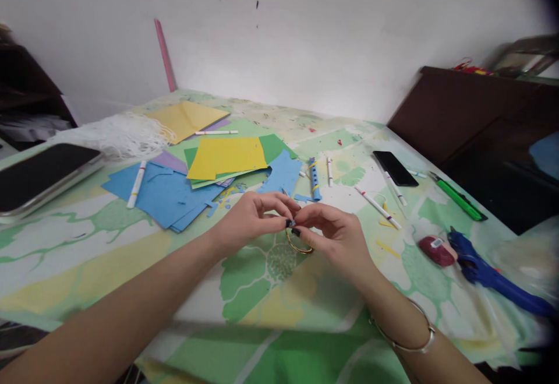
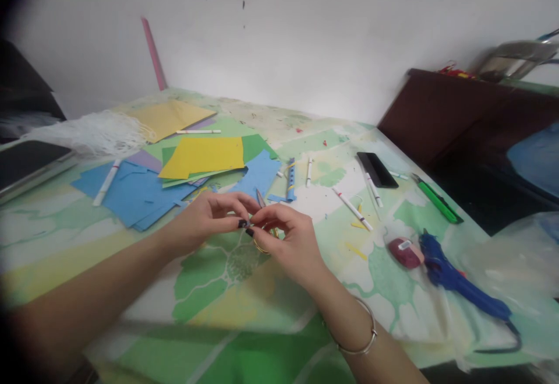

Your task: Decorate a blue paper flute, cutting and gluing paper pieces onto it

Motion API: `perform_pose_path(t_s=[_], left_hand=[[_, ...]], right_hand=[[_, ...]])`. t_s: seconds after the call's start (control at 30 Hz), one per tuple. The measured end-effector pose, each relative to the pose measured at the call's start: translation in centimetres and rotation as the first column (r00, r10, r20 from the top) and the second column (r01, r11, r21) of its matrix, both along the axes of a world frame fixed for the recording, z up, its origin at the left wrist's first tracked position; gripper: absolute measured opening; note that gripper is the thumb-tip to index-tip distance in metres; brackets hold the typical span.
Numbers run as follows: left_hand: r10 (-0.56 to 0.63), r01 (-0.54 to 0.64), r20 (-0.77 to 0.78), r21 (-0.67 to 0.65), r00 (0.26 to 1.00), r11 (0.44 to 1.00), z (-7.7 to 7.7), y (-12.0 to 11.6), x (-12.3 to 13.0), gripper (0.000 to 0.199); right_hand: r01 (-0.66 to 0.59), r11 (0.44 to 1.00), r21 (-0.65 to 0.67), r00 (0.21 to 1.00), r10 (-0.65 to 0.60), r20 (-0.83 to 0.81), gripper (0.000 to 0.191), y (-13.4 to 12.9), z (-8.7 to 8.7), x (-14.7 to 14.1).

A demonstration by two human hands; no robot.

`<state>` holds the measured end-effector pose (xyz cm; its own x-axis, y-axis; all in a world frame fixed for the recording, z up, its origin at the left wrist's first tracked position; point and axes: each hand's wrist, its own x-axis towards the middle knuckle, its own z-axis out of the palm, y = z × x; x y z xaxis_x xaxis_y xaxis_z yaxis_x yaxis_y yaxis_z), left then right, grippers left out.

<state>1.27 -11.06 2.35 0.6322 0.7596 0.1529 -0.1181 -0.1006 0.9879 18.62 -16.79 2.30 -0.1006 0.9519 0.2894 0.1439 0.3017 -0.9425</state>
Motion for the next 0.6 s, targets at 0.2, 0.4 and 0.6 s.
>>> perform_pose_path(t_s=[0.2, 0.4, 0.6], left_hand=[[0.002, -0.002, -0.004, -0.004, 1.000, 1.000, 0.22, -0.04, 0.14, 0.006], [-0.002, 0.002, -0.012, 0.005, 1.000, 1.000, 0.26, -0.19, 0.10, 0.006], [-0.009, 0.009, -0.015, 0.009, 1.000, 1.000, 0.32, -0.18, 0.15, 0.005]], right_hand=[[-0.010, 1.000, -0.004, 1.000, 0.010, -0.003, 0.006, -0.01, 0.03, -0.11], [-0.015, 1.000, -0.015, 1.000, 0.015, -0.012, 0.006, -0.16, 0.15, -0.12], [0.002, 1.000, -0.009, 1.000, -0.002, -0.002, 0.005, -0.08, 0.18, -0.05]])
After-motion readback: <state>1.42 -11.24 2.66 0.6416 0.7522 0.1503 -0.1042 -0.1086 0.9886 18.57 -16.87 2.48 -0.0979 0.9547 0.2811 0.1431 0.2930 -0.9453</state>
